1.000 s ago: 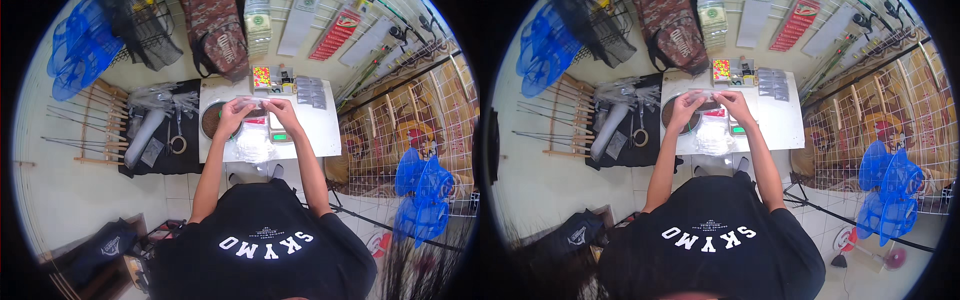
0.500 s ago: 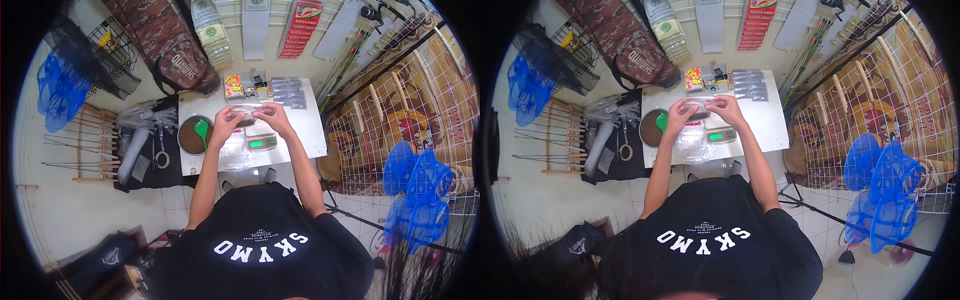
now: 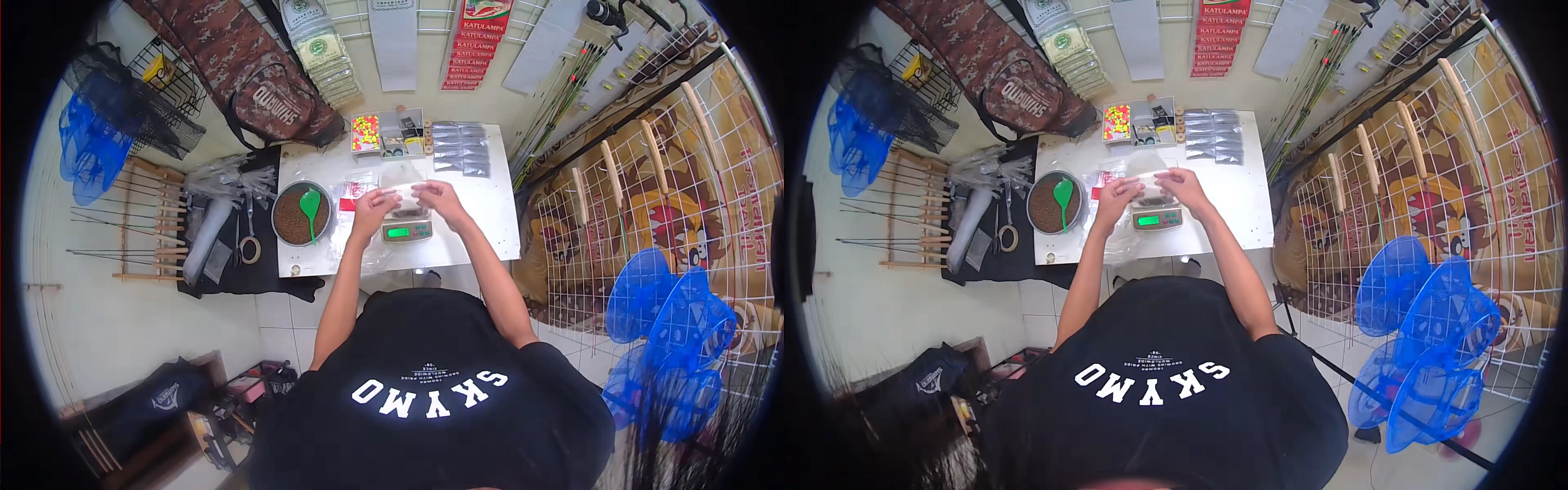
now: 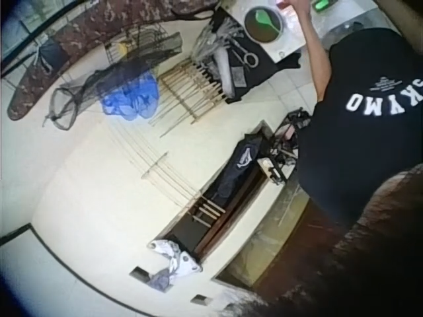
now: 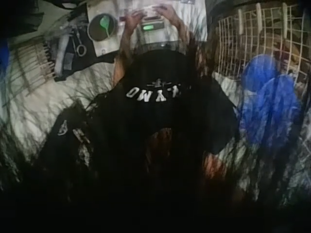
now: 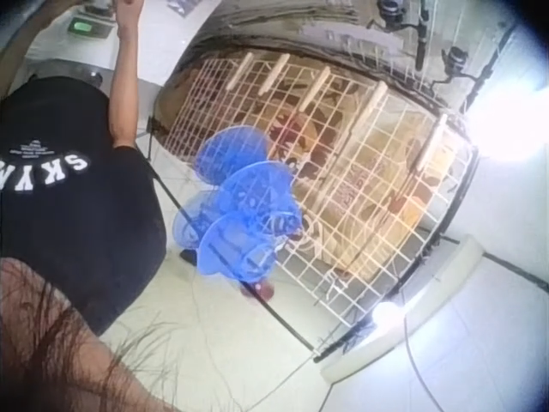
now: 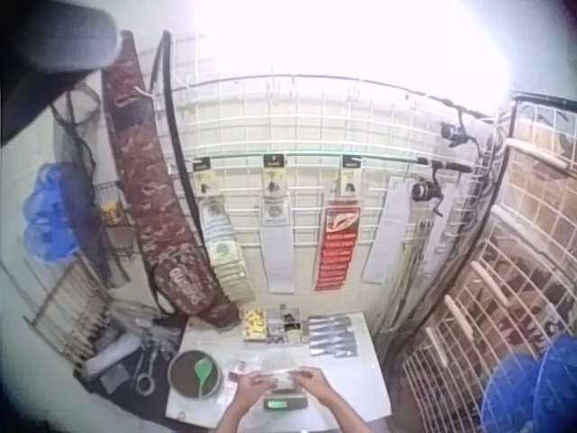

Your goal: Measure fishing bait pellets using a scale and scoop them into small plastic bags.

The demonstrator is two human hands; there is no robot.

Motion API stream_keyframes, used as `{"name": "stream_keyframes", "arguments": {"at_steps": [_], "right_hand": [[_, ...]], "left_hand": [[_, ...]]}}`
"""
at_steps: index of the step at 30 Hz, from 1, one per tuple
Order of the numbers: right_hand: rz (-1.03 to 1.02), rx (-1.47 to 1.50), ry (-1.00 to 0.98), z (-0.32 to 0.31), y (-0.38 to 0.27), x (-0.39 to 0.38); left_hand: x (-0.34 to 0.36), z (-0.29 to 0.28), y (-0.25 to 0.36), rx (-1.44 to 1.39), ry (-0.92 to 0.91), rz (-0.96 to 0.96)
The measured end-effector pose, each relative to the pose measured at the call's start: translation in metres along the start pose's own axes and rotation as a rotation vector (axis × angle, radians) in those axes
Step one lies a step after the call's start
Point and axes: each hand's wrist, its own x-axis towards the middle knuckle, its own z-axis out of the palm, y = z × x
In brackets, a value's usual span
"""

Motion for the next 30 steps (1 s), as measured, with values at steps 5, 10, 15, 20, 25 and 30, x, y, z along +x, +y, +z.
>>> {"name": "stream_keyframes", "arguments": {"at_steps": [5, 10, 15, 20, 25, 30], "right_hand": [[0.124, -0.015, 0.001, -0.001, 0.015, -0.008], [0.124, 0.015, 0.031, -0.002, 0.011, -0.002], [0.056, -0.005, 0.053, 0.005, 0.007, 0.005], [-0.047, -0.005, 0.089, 0.010, -0.006, 0.017], [-0.263, -0.183, 0.109, 0.012, -0.028, 0.022], [-0.414, -0.521, 0.047, 0.012, -0.061, 0.022]], "left_hand": [[-0.008, 0.007, -0.022, -0.076, 0.009, -0.079], [0.003, 0.005, -0.018, -0.039, 0.037, -0.098], [0.022, 0.000, -0.006, -0.065, 0.078, -0.066], [0.034, -0.004, 0.014, -0.098, 0.065, 0.083], [0.041, -0.013, 0.029, 0.018, 0.029, 0.173], [0.044, -0.019, 0.034, 0.097, 0.013, 0.227]]}}
